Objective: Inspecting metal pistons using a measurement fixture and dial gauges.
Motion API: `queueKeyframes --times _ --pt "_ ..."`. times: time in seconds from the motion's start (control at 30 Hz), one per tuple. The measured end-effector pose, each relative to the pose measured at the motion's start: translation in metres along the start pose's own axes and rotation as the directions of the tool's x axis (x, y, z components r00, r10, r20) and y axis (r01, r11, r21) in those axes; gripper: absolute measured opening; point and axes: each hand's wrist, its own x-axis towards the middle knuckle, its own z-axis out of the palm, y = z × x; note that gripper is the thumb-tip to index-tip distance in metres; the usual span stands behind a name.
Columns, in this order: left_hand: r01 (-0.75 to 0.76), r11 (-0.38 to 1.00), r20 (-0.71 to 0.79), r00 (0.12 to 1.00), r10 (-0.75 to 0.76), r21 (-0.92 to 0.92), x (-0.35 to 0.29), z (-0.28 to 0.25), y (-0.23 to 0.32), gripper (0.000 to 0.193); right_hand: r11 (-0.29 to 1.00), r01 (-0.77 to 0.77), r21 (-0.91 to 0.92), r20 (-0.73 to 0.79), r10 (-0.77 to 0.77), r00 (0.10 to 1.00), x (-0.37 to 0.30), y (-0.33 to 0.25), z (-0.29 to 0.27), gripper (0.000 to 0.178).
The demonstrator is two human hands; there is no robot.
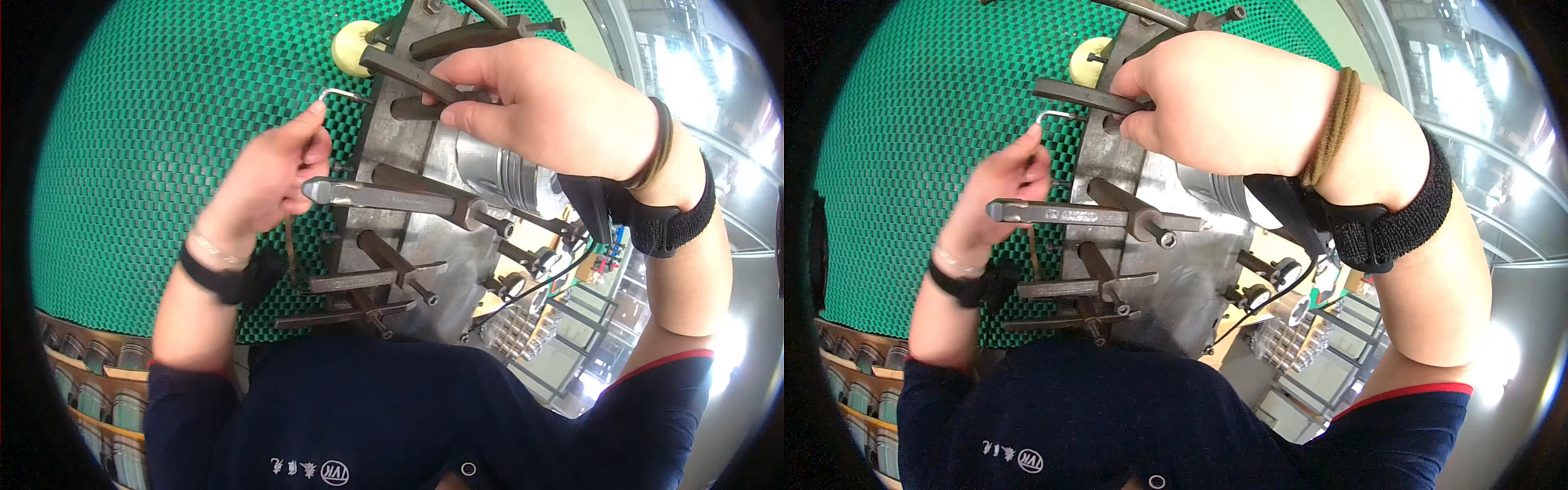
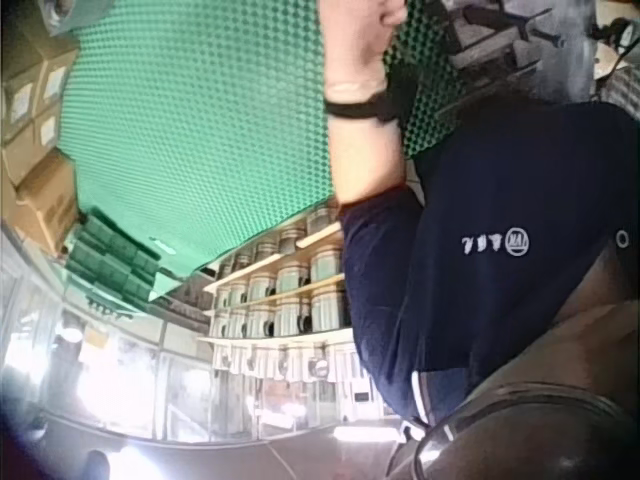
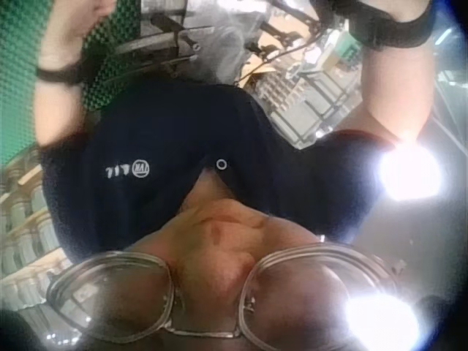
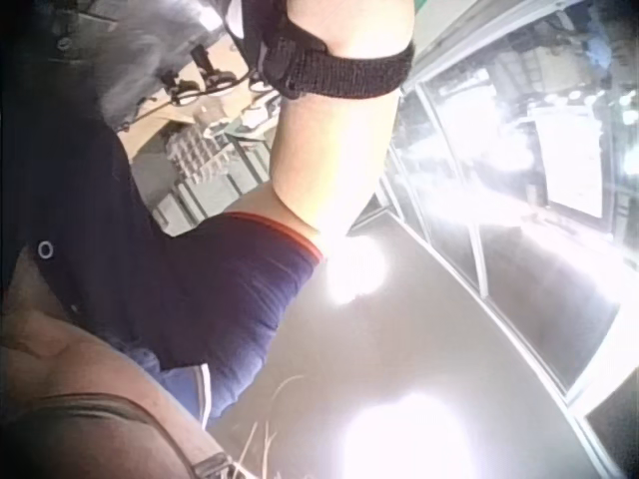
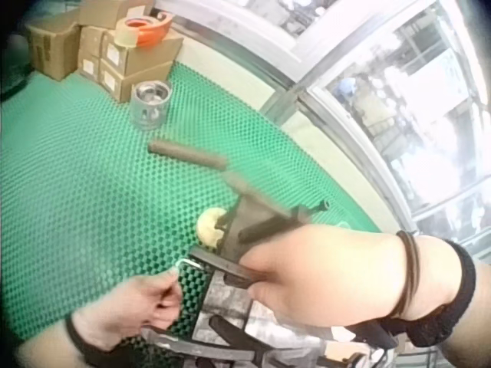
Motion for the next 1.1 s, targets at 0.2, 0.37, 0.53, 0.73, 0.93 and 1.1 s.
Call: queueKeyframes --times 0.2,0.37,0.53,0.73,0.93,1.1 --pt "-0.106 0.980 -0.101 0.987 0.123 0.166 -0.006 0.005 0.009 0.046 0.998 0.001 -0.056 0.045 0.002 0.999 0.003 -0.006 -0.005 0.023" --pt "-0.116 0.990 -0.089 0.988 0.123 0.074 -0.014 0.012 0.013 0.044 0.999 -0.010 0.030 0.074 0.008 0.997 -0.005 -0.006 -0.010 0.021" --pt "-0.154 0.986 -0.072 0.985 0.159 0.068 -0.006 0.004 0.003 0.045 0.982 -0.020 0.189 0.060 0.009 0.998 -0.004 -0.007 -0.007 0.020" --pt "-0.165 0.976 -0.132 0.974 0.183 0.139 -0.008 0.012 0.003 0.046 0.981 0.061 0.185 0.011 -0.064 0.998 -0.003 0.000 -0.001 0.020" --pt "-0.204 0.962 -0.137 0.963 0.231 0.181 -0.008 0.015 0.000 0.048 0.984 -0.069 0.164 0.068 0.058 0.996 -0.001 -0.002 -0.001 0.020" --pt "-0.232 0.919 -0.107 0.954 0.279 0.320 -0.006 0.010 -0.003 0.051 0.992 -0.065 0.104 0.090 0.056 0.994 -0.001 0.002 0.002 0.020"
